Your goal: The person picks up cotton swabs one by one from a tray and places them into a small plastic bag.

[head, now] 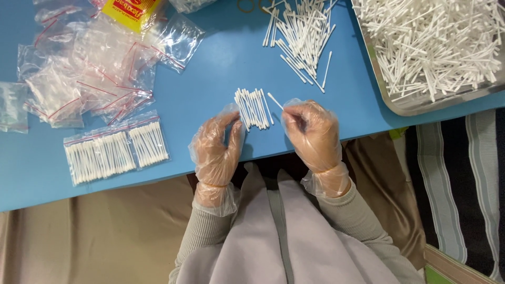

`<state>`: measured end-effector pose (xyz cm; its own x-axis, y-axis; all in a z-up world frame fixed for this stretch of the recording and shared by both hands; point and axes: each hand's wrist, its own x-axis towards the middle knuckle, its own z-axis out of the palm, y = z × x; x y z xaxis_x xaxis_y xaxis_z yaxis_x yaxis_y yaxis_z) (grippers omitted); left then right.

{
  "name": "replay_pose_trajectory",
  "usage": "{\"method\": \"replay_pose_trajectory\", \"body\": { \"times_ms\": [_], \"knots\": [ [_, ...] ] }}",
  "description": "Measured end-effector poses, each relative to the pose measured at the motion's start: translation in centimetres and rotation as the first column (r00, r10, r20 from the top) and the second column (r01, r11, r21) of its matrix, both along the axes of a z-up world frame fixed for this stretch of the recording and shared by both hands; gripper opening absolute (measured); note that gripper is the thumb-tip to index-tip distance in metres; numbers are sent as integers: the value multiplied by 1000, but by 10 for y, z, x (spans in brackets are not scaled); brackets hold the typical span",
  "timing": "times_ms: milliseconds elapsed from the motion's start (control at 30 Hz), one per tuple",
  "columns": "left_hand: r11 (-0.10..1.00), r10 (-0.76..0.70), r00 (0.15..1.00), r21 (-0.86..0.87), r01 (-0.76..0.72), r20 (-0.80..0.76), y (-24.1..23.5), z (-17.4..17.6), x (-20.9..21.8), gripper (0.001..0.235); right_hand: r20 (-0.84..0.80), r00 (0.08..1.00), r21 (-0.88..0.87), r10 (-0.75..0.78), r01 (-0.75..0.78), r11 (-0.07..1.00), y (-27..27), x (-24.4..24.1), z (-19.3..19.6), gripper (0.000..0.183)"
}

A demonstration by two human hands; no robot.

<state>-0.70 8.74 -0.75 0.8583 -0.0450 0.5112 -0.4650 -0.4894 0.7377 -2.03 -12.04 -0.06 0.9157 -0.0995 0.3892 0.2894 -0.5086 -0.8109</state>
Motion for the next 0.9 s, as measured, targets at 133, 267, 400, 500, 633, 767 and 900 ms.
{"method": "replay_pose_trajectory", "body": {
  "times_ms": [133,267,400,500,633,767,900],
  "knots": [
    [982,-107,993,-155,112,40,-10,6,-3,24,-76,990,214,119,-100,972,7,-12,24,9],
    [966,-199,975,-146,212,101,-20,28,-9,21,-39,977,414,211,-177,893,16,-25,38,5],
    [945,-279,958,-156,286,65,-23,13,-17,9,68,957,684,283,-251,684,21,-30,31,9],
    [951,-265,962,-149,271,61,-29,12,-21,7,113,956,672,270,-274,688,25,-26,26,7],
    [949,-259,965,-180,260,29,-30,25,-21,9,88,970,588,226,-234,774,29,-20,22,8],
    [971,-188,981,-143,193,51,-27,32,-17,4,-68,991,542,116,-60,838,24,-7,11,11],
    [996,-85,996,-31,85,25,-14,27,-14,7,-83,996,100,-24,32,994,17,12,-8,9]
  ]
}}
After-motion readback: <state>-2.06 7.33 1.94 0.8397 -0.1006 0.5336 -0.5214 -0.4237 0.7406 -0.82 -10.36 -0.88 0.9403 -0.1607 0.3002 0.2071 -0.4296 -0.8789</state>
